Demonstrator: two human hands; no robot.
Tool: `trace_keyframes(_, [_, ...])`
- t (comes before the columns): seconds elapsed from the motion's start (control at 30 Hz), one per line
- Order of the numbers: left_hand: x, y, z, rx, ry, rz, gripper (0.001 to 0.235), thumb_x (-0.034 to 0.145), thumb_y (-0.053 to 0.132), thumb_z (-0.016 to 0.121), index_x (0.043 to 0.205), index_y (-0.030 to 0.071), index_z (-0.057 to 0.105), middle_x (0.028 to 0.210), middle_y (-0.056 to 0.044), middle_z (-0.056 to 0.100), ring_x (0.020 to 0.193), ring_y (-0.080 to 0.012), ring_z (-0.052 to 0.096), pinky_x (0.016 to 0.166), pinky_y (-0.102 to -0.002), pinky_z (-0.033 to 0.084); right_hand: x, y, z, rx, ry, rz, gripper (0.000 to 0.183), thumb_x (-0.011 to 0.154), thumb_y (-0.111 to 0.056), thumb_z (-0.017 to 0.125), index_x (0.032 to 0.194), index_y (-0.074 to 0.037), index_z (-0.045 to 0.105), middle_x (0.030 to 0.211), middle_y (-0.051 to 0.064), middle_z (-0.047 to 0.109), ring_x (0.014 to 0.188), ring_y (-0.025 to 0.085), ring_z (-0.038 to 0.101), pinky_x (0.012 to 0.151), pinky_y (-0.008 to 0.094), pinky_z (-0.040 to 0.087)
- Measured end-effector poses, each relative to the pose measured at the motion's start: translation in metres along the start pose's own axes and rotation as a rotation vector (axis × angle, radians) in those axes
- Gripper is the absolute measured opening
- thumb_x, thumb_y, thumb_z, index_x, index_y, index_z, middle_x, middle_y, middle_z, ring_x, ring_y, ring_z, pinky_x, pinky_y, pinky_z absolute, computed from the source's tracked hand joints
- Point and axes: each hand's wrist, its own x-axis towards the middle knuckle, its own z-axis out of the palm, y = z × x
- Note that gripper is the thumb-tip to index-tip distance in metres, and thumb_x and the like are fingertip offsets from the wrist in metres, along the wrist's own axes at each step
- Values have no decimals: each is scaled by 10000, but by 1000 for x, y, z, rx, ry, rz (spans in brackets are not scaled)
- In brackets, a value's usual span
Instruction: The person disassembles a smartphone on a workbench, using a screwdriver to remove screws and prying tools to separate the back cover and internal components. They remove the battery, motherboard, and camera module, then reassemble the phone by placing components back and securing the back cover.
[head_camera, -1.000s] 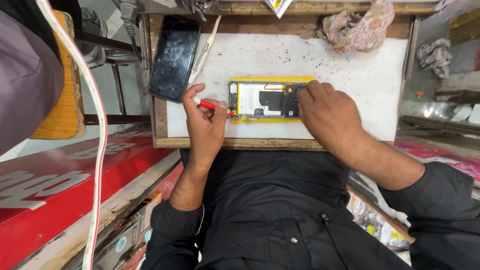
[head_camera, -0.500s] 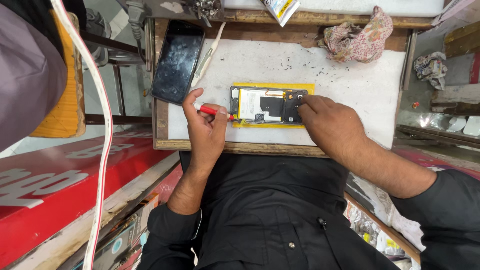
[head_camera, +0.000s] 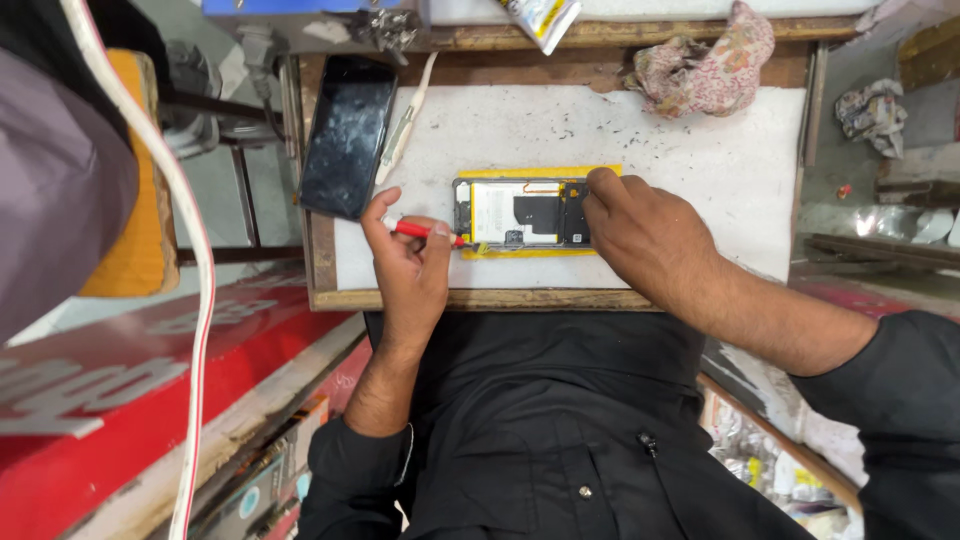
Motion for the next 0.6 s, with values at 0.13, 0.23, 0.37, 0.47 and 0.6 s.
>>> trace_keyframes(0.13, [-2,1,1,-11,-6,-3,567,1056,4,585,1512,43,252,1011,-98,640,928,-124,632,874,-269,544,-3,7,1,43,-18,-23,159,788,-117,669,922,-38,635,1016,99,555,884,225,634,667,325,585])
trace_keyframes(0.23, [0,1,1,-8,-8,-5,567,1052,7,587,1508,41,251,1005,-98,640,923,-131,647,880,-279,557,1,9,0,51,-26,-20,172,789,-111,672,935,-26,640,1017,103,555,883,231,634,648,330,587])
trace_keyframes(0.37, [-1,0,-1,-18,-5,-2,568,1056,11,593,1509,38,252,1012,-102,638,928,-134,653,886,-284,565,3,7,-2,105,8,-10,191,793,-109,681,952,-10,643,1039,109,560,892,245,636,650,340,594])
trace_keyframes(0.47, [-1,-3,0,-3,-15,10,564,1061,13,595,1508,39,251,1023,-103,641,939,-128,653,876,-275,565,4,6,-4,134,17,13,195,792,-120,695,941,-3,650,1047,120,563,892,257,638,645,344,596])
trace_keyframes(0.6, [-2,-4,-2,-1,-11,11,562,1061,11,602,1504,40,259,1025,-100,634,935,-121,651,849,-259,551,4,7,-9,16,-62,-32,175,785,-81,695,936,1,661,1121,124,576,904,217,646,622,302,606])
